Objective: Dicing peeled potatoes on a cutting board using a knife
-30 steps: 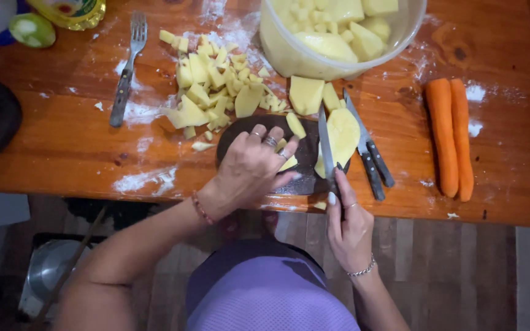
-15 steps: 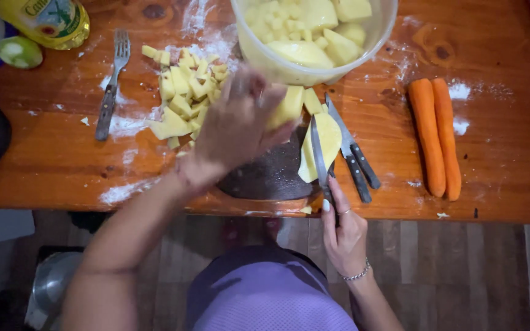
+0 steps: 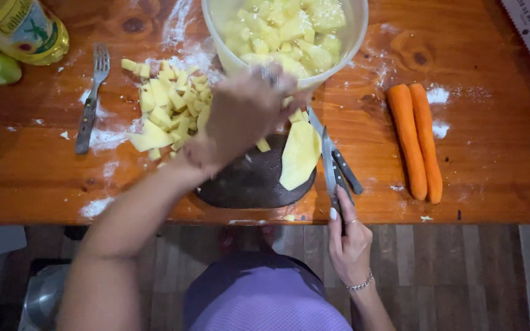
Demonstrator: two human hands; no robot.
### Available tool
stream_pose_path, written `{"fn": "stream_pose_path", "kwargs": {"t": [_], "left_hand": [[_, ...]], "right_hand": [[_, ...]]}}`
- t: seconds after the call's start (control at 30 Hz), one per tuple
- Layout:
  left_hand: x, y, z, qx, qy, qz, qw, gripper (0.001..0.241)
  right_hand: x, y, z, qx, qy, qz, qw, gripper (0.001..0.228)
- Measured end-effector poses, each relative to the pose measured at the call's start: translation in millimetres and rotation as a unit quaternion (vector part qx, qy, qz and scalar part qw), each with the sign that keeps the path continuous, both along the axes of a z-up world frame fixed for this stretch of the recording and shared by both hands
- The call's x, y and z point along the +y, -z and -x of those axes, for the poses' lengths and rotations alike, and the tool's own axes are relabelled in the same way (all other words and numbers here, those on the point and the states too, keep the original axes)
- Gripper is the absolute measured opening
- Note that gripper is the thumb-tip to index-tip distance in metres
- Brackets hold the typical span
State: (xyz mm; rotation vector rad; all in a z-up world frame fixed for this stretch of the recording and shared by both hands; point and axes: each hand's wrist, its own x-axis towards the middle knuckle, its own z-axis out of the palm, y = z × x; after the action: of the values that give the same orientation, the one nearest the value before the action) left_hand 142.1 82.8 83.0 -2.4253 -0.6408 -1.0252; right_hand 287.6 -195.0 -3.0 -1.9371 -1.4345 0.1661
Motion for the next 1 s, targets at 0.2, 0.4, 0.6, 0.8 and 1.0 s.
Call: {"fn": "stream_pose_path", "kwargs": {"t": [0.2,0.4,0.6,0.8,1.0], "left_hand": [[-55,56,-2,0.055,0.029,0.213,0.975,0.068],[-62,69,-33,0.081,-0.017,0.32,0.944,0.101],[-64,70,-17,0.002,0.073,0.525,0.848,0.053],[-81,47,42,-0.068,0.148,0.291,0.943,0.016],[-96,62,100,0.007,0.138,0.149,0.979,0.016]], "right_hand": [[-1,3,-4,0.017,0.014,0.009,1.0,0.045],[7,-3,-2,0.02,0.021,0.05,0.998,0.046],[1,-3,4,0.024,-0.019,0.049,0.998,0.045],[2,-8,11,0.018,-0.059,0.039,0.997,0.046],[13,-10,17,-0.026,-0.155,0.036,0.987,0.045]]}}
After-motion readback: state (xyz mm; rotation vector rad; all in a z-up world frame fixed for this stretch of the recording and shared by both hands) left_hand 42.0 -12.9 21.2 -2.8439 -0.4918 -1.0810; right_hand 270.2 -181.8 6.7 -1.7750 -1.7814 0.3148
